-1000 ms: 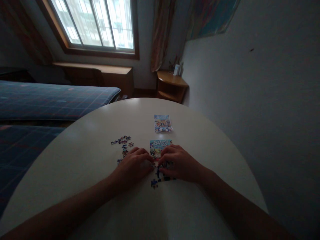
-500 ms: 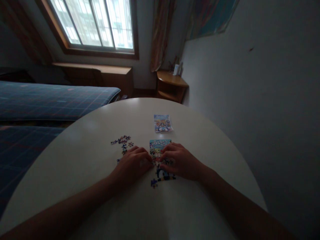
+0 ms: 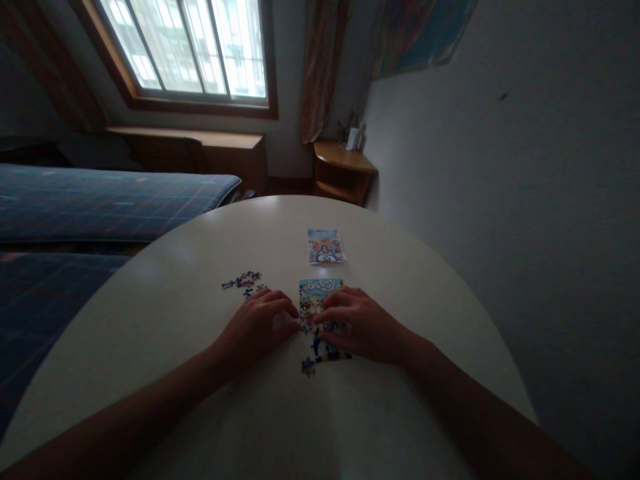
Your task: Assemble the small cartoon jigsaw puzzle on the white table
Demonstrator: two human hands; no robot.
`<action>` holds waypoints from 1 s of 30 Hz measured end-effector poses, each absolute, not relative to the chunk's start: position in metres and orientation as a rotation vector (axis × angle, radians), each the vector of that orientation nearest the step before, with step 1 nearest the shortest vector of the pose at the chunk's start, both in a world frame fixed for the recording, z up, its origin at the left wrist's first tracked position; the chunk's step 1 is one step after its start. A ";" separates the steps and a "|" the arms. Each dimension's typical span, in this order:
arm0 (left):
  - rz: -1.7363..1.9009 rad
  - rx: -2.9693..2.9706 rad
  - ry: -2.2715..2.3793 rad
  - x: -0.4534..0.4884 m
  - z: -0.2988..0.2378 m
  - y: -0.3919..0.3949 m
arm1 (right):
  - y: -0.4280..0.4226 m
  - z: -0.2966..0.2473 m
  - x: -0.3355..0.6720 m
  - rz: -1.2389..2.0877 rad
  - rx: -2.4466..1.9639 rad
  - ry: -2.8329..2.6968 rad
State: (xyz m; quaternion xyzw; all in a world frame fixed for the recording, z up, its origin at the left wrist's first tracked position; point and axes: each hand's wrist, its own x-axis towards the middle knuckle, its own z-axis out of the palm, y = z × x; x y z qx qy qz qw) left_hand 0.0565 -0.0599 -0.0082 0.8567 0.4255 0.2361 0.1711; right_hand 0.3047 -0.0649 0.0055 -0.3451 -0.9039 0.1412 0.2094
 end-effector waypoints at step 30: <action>0.750 2.483 1.114 0.054 -0.027 -0.053 | -0.069 0.010 0.302 0.336 -0.917 -2.671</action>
